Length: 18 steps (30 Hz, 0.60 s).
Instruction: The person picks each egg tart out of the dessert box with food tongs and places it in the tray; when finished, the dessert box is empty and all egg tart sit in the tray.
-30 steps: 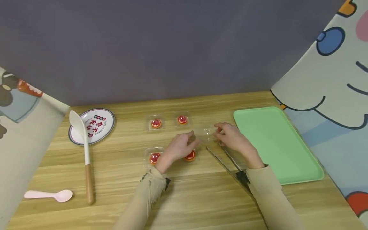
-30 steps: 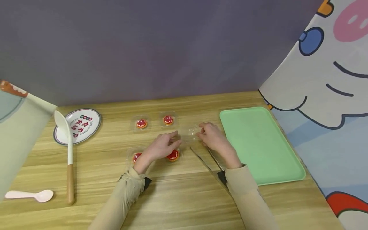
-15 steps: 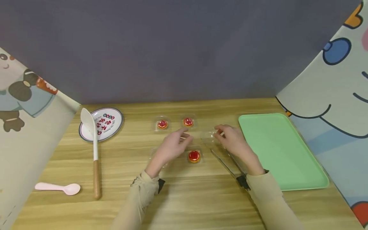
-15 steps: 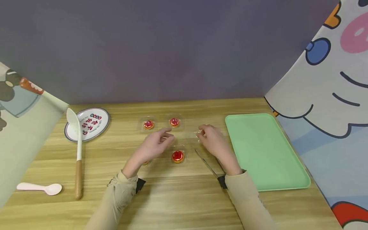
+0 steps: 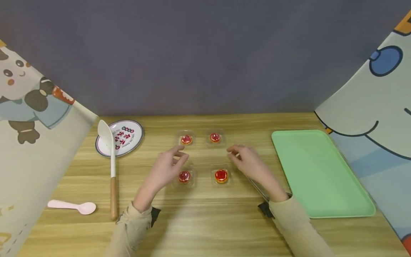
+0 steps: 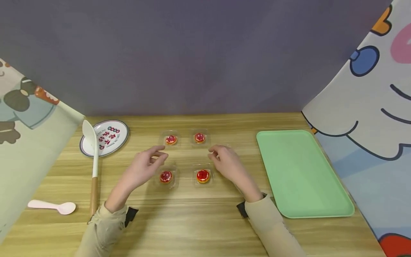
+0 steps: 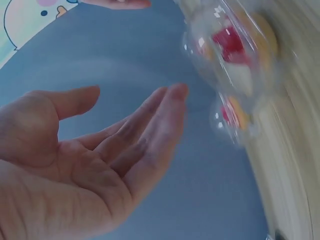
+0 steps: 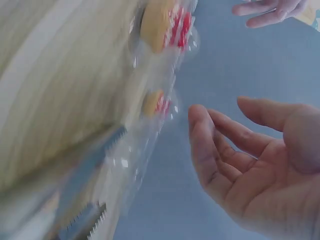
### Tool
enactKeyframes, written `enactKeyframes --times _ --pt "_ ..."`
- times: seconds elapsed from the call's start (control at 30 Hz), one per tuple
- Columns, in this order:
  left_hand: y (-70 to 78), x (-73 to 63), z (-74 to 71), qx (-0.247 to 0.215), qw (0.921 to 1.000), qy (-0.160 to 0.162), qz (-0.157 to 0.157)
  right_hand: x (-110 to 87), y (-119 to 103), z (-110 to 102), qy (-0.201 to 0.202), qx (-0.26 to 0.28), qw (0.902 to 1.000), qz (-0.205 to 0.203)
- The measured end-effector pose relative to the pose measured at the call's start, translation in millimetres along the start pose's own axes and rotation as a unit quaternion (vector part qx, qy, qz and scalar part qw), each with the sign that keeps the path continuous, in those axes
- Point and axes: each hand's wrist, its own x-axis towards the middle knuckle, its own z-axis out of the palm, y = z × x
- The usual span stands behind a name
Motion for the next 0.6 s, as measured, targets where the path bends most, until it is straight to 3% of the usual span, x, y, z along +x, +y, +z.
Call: enactKeyframes --times 0.13,0.33,0.5,0.6 --pt "-8.9 -7.4 -7.9 0.012 0.9997 0.018 -0.008 5.0 -3.6 9.8 -0.010 0.014 0.9997 -0.020" --pt "-23.8 -12.6 -15.4 0.023 0.9991 0.016 -0.032 12.4 -15.9 20.5 -0.036 0.060 0.9974 -0.016" --pt "-31.8 -15.2 -22.0 0.050 0.9979 -0.008 -0.040 18.0 -27.7 30.9 -0.088 0.129 0.9876 -0.021" --pt "-34.6 -17.0 -26.0 0.053 0.9965 -0.037 -0.053 21.2 -34.4 37.8 -0.115 0.134 0.9840 -0.024"
